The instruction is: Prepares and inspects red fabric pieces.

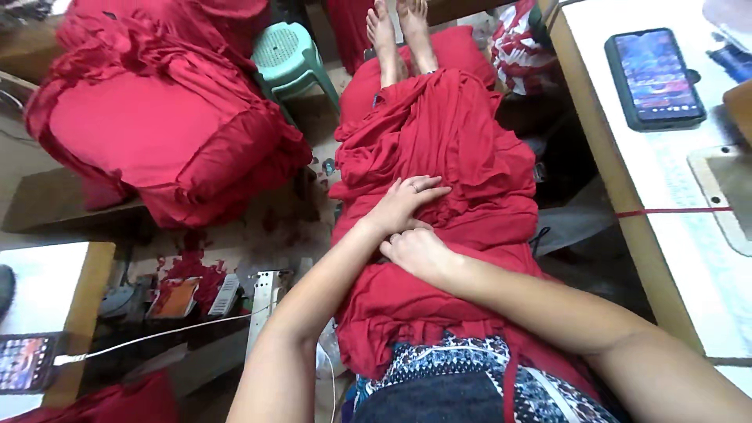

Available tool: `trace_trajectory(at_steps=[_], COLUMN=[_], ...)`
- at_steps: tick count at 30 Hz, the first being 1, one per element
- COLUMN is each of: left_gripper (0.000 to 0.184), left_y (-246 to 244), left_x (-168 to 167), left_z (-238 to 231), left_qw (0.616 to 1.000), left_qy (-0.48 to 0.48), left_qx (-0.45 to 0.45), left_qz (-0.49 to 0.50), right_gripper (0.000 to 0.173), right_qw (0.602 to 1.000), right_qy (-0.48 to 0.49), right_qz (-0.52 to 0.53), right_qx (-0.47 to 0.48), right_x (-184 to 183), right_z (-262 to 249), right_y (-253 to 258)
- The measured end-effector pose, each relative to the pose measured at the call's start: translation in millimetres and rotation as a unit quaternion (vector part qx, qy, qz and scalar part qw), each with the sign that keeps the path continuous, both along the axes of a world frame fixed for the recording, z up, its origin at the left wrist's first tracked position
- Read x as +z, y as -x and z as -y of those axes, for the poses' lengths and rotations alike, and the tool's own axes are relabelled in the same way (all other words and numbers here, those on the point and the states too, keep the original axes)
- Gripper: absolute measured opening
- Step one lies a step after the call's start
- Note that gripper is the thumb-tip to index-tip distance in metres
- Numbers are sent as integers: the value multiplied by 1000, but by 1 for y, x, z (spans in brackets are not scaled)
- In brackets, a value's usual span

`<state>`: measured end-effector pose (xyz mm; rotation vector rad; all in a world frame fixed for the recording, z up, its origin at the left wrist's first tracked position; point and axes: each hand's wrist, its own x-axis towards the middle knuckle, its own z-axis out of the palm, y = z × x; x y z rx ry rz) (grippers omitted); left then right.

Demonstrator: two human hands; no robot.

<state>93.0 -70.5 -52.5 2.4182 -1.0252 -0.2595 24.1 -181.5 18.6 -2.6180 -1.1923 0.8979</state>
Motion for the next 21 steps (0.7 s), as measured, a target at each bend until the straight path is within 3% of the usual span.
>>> trace_trajectory(at_steps=[2, 4, 6, 9, 12, 16, 21], left_gripper=[50, 24, 17, 21, 26, 37, 50], left_y=[5, 16, 22, 22, 30, 36, 45], left_x=[-3, 23, 30, 12, 15, 7, 4], left_z=[0, 5, -2, -27, -41, -32, -30], left_qw=[997, 992, 989, 978, 958, 951, 923], left_qy=[35, 81, 99, 110, 110, 127, 249], left_qx=[1, 19, 56, 165, 265, 282, 294], left_qz=[62, 92, 97, 62, 20, 5, 12], right_gripper=[32, 34, 32, 26, 24, 25, 29], right_qw=[1000, 998, 997, 976, 929, 887, 900], right_qy=[19, 20, -43, -207, -336, -371, -371], right_qz=[-10, -46, -59, -45, 23, 10, 15], right_qx=[-2, -43, -34, -50, -152, -275, -229], right_x=[11, 37, 27, -9, -24, -38, -30], right_z=[-1, -2, 7, 35, 68, 89, 71], right_y=[-2, -6, -12, -23, -38, -50, -62])
